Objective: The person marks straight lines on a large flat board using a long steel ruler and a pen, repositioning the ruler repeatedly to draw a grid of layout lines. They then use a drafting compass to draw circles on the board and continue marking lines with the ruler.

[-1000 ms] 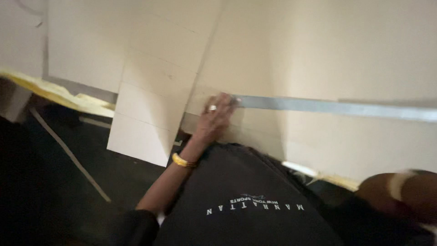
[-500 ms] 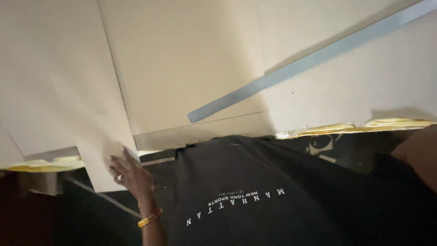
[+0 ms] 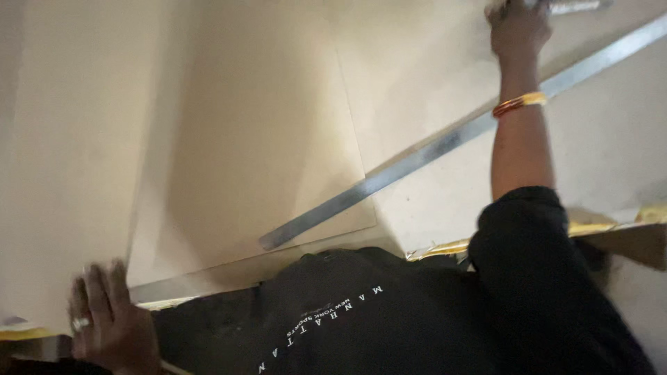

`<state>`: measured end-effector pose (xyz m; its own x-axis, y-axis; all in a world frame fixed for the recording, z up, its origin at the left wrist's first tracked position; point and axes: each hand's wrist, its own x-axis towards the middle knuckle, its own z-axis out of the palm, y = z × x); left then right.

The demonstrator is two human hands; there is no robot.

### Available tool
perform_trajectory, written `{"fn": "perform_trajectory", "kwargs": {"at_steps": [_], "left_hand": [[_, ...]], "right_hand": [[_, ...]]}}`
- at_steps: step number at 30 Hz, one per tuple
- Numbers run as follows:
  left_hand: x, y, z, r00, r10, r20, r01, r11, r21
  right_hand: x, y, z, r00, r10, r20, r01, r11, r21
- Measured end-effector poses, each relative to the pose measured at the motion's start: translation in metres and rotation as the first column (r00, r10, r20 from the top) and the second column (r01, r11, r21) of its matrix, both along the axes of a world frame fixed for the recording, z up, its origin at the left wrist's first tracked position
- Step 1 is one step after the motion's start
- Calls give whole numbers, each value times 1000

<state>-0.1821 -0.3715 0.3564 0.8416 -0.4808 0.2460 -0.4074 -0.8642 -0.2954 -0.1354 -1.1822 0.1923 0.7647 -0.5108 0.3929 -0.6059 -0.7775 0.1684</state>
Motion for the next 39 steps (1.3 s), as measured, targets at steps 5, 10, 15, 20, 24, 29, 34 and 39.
{"fn": "perform_trajectory", "kwargs": {"at_steps": [5, 10, 15, 20, 24, 29, 34, 39], "left_hand": [[67, 57, -84, 974, -222, 54, 206, 954, 218], [91, 94, -126, 964, 52, -261, 106, 827, 553], [126, 100, -141, 869, 493, 30, -377, 622, 686], [115, -26, -159, 991, 70, -113, -119, 846, -520], [150, -114, -170, 938, -282, -203, 135, 834, -535], [242, -105, -159, 920, -194, -341, -28, 834, -551], [244, -66, -164, 927, -239, -289, 48, 840, -540], [239, -5, -175, 940, -198, -279, 89, 929, -358]], "right_hand": [[-13, 31, 0, 964, -266, 11, 232, 859, 457], [-81, 69, 3, 860, -59, 507, -258, 807, 531], [-171, 192, 47, 783, -486, 389, -325, 212, 921], [-216, 379, 81, 658, -563, 501, -704, -221, 675], [-189, 485, 107, 766, -528, 367, -635, -528, 564], [-160, 566, 126, 904, -336, 265, -392, -402, 827], [-140, 603, 128, 910, -268, 318, -379, -224, 898], [-147, 623, 128, 927, -289, 239, -257, -26, 966]]}}
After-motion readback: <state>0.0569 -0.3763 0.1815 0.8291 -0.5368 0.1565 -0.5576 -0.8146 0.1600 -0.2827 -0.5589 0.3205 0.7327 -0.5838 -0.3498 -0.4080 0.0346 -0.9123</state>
